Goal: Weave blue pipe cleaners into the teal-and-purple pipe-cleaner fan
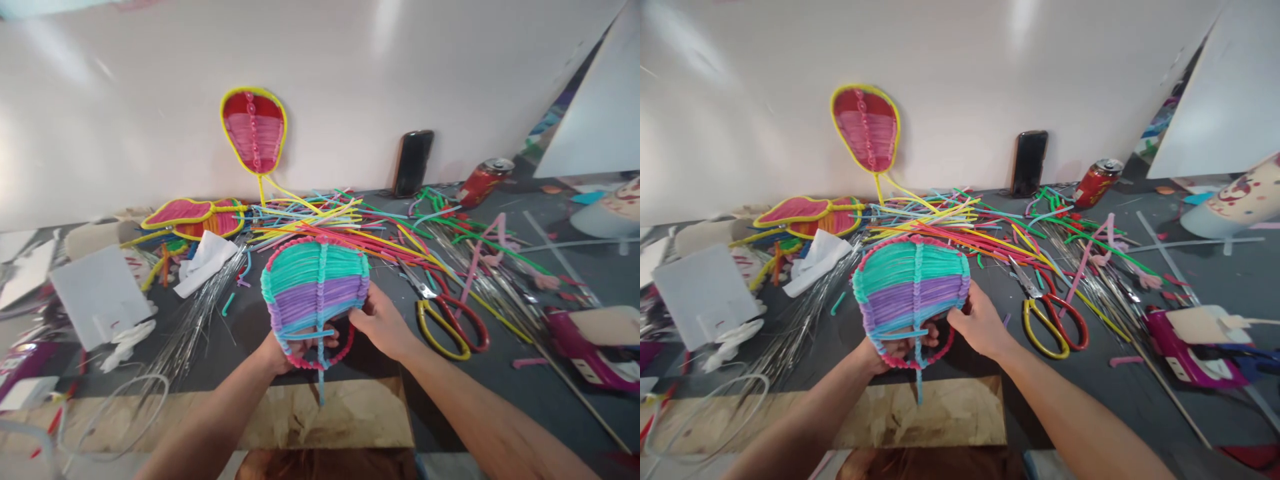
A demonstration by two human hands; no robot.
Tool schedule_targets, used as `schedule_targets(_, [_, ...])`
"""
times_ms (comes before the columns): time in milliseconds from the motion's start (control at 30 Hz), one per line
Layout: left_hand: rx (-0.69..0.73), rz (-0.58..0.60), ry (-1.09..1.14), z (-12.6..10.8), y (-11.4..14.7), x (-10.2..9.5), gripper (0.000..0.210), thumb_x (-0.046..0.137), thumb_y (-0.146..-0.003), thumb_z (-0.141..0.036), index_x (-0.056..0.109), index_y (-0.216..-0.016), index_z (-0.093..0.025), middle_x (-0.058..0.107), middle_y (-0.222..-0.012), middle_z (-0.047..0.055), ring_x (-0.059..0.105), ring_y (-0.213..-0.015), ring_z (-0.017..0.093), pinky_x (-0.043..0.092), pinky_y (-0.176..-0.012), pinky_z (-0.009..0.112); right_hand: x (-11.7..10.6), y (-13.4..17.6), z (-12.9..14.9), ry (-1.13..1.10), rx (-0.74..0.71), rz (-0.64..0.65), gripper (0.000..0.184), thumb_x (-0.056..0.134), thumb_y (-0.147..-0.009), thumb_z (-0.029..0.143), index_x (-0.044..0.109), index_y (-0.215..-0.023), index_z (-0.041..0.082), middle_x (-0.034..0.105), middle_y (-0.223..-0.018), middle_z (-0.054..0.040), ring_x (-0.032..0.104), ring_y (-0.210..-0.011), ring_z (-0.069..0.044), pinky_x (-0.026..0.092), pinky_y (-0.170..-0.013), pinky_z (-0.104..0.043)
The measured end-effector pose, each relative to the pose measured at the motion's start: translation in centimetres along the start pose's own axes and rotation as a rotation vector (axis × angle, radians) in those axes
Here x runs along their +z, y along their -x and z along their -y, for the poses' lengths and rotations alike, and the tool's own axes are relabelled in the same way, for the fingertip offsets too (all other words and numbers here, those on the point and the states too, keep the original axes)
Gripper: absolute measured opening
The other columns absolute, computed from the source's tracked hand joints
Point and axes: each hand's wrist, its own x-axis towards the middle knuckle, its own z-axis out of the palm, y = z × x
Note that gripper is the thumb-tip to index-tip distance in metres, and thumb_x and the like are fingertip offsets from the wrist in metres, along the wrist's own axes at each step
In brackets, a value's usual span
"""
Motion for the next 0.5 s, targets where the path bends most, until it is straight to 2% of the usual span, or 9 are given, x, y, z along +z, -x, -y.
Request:
schedule_targets(67, [-0.018, -0.025, 0.066, -0.7, 0.1, 0.0, 0.017, 0.061, -0.072, -0.022, 0.07, -0.079, -0.01, 0.071, -0.07, 0.014, 0.069, -0.069, 0.027, 0.054, -0.064, 0.038, -0.2, -0.1, 0.1, 0.02, 0.028, -0.042, 0.019, 0.054, -0.068, 0.017, 0.052, -0.087, 0.021, 0.061, -0.07, 0.0041, 0.052, -0.057, -0.012, 0.043, -0.057, -0.026])
schedule_targets(167, [0.099, -0.102, 0.187, -2.1, 0.3, 0.5, 0.02, 0.052, -0.075, -0.022, 0.068, -0.074, -0.009, 0.069, -0.064, 0.012, 0.069, -0.068, 0.027, 0.054, -0.07, 0.041, -0.7, -0.3, 0.2, -0.004, 0.074, -0.127, 0.017, 0.054, -0.069, 0.017, 0.051, -0.085, 0.021, 0.063, -0.069, 0.004, 0.048, -0.048, -0.009, 0.037, -0.046, -0.023])
schedule_targets(300, [0.224, 0.015, 0.319, -3.2, 0.8, 1.5, 0.021, 0.053, -0.077, -0.03, 0.064, -0.078, -0.013, 0.067, -0.071, 0.008, 0.068, -0.081, 0.03, 0.053, -0.075, 0.049, -1.1, -0.5, 0.2, -0.118, 0.082, -0.133, 0.018, 0.058, -0.074, 0.024, 0.05, -0.089, 0.022, 0.064, -0.07, 0.0036, 0.048, -0.047, -0.008, 0.038, -0.047, -0.023])
schedule_targets(367, [0.257, 0.04, 0.286, -3.2, 1.0, 1.8, 0.019, 0.06, -0.076, -0.032, 0.062, -0.084, -0.015, 0.066, -0.074, 0.005, 0.068, -0.082, 0.029, 0.054, -0.073, 0.046, -1.3, -0.4, 0.5, -0.121, 0.08, -0.097, 0.023, 0.063, -0.075, 0.03, 0.051, -0.093, 0.022, 0.063, -0.071, 0.003, 0.052, -0.053, -0.01, 0.041, -0.051, -0.024])
schedule_targets(500, [0.32, -0.038, 0.14, -2.6, 1.0, 1.9, 0.017, 0.067, -0.076, -0.02, 0.058, -0.089, -0.018, 0.064, -0.079, 0.0, 0.067, -0.07, 0.018, 0.054, -0.058, 0.029, -1.7, -0.2, 1.2, -0.106, 0.108, 0.02, 0.037, 0.073, -0.069, 0.035, 0.053, -0.098, 0.023, 0.063, -0.082, 0.0003, 0.06, -0.074, -0.016, 0.048, -0.066, -0.029])
